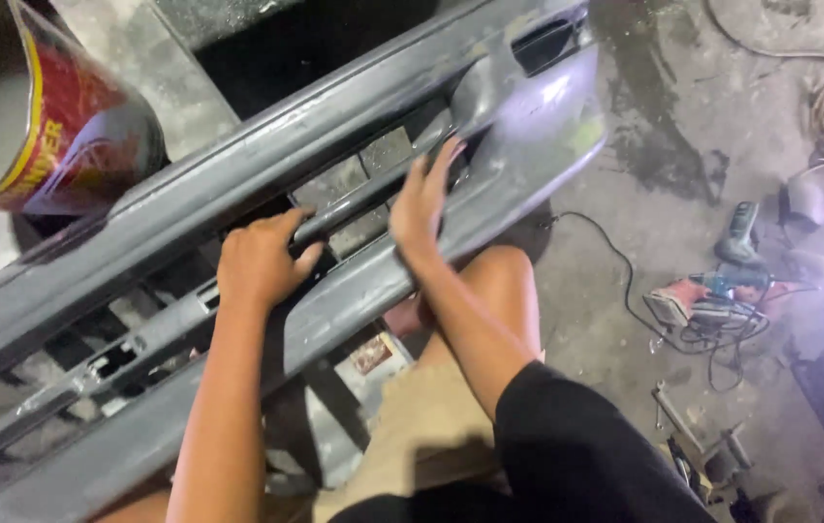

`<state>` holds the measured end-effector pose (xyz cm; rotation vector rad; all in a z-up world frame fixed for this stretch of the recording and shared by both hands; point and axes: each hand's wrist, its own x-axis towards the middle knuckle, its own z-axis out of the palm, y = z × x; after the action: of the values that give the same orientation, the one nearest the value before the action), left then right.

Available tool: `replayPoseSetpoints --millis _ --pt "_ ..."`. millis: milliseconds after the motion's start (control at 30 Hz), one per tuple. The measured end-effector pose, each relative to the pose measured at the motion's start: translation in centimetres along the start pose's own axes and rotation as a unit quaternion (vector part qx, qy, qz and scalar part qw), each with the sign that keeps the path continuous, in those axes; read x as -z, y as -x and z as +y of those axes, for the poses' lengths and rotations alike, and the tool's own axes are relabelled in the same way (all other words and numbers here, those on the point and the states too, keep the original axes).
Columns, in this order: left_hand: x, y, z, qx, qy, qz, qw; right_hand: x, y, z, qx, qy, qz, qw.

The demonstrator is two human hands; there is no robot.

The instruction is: Sanding a car bumper with a sanding block and water to prepare the surface.

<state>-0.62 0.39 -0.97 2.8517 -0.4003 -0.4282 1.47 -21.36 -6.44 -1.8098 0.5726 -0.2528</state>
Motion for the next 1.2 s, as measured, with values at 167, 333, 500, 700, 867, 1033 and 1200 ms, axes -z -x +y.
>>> replayPoseSetpoints --millis 167,333,500,700,867,1033,1200 --pt "-0.5 0.3 0.2 -0.029 -0.001 0.058 0.998 4.2 -1.9 1.3 0.042 -0.018 0.077 0.996" --pt "0.8 0.8 0.7 -0.044 0.071 0.133 0.988 6.1 3.2 -6.1 -0.091 -0.468 -0.007 0.879" --pt "0.8 2.2 1.6 -0.07 0.311 0.28 0.906 8.2 7.3 -7.4 -0.157 -0.405 -0.197 0.879" --pt "3.3 6.7 6.0 0.092 0.507 0.1 0.851 8.0 12.1 -8.7 -0.214 -0.343 -0.152 0.902" --pt "2.6 8.5 6.2 0.134 0.562 0.078 0.813 7.4 13.6 -9.1 -0.197 -0.267 -0.188 0.925" --pt "5.1 10.7 5.9 0.137 0.548 0.112 0.818 7.8 15.2 -11.4 -0.16 -0.242 -0.221 0.931" --pt "6.8 12.3 5.2 0.105 0.542 0.133 0.823 7.7 14.5 -9.9 -0.141 -0.262 -0.257 0.92"
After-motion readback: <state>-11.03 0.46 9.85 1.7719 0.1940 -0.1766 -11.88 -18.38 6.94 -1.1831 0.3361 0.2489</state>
